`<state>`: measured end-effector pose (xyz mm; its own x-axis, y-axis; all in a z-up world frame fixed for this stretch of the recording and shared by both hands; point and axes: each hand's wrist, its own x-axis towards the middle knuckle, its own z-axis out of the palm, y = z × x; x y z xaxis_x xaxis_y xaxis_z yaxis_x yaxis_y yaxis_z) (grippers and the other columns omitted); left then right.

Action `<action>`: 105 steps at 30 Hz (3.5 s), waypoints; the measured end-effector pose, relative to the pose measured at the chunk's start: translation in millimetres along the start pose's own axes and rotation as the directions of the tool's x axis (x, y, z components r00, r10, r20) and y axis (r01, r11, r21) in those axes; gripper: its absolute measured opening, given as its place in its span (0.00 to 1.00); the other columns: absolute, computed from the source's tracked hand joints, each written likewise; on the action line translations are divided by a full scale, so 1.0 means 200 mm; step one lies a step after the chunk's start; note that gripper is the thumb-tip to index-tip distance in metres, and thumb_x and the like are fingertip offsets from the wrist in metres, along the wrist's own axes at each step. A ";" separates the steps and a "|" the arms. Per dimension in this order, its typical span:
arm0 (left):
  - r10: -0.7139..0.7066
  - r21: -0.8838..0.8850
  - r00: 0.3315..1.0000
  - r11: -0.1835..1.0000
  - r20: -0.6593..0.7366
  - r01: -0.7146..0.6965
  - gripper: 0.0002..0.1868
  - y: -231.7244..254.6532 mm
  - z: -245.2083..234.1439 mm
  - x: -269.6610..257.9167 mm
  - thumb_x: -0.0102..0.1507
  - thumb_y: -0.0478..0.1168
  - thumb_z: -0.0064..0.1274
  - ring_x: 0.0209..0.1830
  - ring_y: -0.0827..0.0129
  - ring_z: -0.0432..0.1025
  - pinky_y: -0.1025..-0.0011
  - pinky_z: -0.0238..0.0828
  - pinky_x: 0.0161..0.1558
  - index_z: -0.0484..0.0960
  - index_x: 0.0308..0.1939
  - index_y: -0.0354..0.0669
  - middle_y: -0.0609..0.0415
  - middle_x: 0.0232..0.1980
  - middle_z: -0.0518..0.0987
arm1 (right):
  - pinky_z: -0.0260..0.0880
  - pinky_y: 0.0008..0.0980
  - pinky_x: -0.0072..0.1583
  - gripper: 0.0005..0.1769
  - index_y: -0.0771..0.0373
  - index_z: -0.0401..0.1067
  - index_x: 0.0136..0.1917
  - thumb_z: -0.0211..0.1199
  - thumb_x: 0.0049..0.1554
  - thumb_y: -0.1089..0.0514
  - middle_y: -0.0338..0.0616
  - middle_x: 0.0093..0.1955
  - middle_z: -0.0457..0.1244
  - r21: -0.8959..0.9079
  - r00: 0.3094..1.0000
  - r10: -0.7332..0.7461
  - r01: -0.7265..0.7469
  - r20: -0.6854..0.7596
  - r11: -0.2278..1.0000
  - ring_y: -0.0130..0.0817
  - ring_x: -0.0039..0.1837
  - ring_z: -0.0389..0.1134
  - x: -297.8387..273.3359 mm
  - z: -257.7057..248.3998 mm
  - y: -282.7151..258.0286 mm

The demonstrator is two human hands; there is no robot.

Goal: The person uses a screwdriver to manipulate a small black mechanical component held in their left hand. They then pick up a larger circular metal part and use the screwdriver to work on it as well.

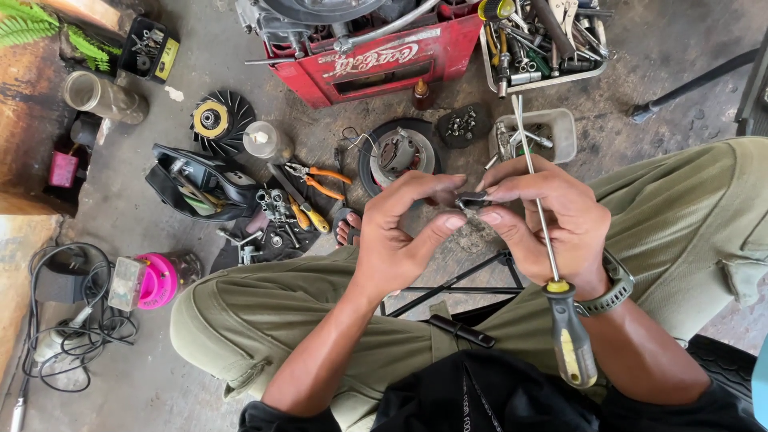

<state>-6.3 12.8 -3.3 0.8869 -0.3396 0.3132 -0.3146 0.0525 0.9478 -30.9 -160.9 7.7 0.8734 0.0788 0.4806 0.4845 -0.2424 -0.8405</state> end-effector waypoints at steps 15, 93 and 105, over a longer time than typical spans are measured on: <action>0.053 0.044 0.997 0.998 -0.049 -0.051 0.12 0.00 0.01 -0.03 0.61 0.43 0.51 0.38 0.70 0.72 0.75 0.68 0.44 0.77 0.46 0.42 0.52 0.41 0.78 | 0.70 0.29 0.48 0.08 0.67 0.65 0.44 0.60 0.52 0.63 0.57 0.43 0.62 -0.019 0.994 -0.103 0.103 -0.029 0.995 0.39 0.43 0.68 0.01 0.03 -0.03; 0.423 0.403 0.871 0.863 -0.251 -0.304 0.16 -0.02 0.01 0.01 0.66 0.48 0.39 0.58 0.56 0.58 0.52 0.56 0.67 0.80 0.35 0.46 0.48 0.52 0.56 | 0.68 0.18 0.48 0.12 0.60 0.56 0.39 0.60 0.53 0.68 0.44 0.46 0.65 -0.290 0.999 -0.052 0.053 0.008 0.956 0.34 0.51 0.72 -0.04 0.01 -0.24; 0.478 0.427 0.845 0.833 -0.239 -0.351 0.16 -0.01 0.02 0.01 0.66 0.50 0.40 0.58 0.56 0.58 0.49 0.56 0.66 0.80 0.36 0.46 0.46 0.53 0.58 | 0.75 0.26 0.49 0.08 0.60 0.56 0.39 0.54 0.52 0.68 0.52 0.41 0.66 -0.048 0.997 -0.057 0.055 -0.050 0.997 0.40 0.48 0.73 -0.04 0.02 -0.24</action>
<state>-5.1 8.5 -4.1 0.6800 -0.0376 0.7323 -0.7178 -0.2382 0.6543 -59.6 -146.0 42.8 0.8405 0.0444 0.5400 0.5288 -0.2843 -0.7997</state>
